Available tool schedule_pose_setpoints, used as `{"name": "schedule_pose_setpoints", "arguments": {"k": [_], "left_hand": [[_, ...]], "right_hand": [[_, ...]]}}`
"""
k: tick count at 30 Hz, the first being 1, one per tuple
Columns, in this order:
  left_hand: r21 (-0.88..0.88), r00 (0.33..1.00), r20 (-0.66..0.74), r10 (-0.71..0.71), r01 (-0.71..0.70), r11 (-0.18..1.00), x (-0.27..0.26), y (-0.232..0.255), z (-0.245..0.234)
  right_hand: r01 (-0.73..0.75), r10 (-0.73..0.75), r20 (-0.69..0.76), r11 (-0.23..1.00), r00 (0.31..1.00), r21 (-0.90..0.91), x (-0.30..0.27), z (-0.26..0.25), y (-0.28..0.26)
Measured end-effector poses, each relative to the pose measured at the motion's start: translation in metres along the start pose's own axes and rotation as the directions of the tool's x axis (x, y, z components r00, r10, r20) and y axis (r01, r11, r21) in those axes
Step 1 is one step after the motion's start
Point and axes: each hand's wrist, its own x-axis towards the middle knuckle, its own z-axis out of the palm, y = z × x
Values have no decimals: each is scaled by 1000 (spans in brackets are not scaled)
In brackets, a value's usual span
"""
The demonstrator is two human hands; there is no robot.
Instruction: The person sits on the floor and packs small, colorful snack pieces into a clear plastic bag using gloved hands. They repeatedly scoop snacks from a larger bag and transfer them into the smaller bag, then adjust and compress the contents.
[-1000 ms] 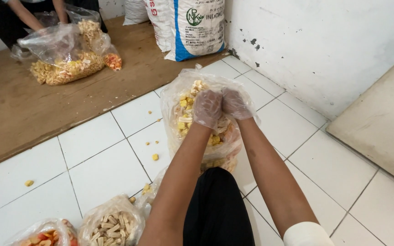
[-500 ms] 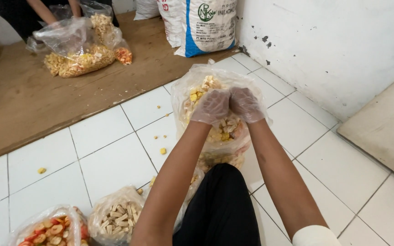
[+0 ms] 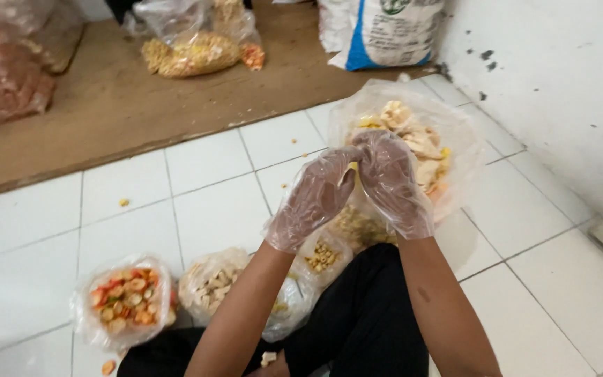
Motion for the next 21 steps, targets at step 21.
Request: {"name": "schedule_pose_setpoints", "arguments": {"k": [21], "left_hand": [[699,752,-655,-75,641,319,-335,39,-187]], "right_hand": [[865,-883,201,460,424,198,-180,328,-82]]}}
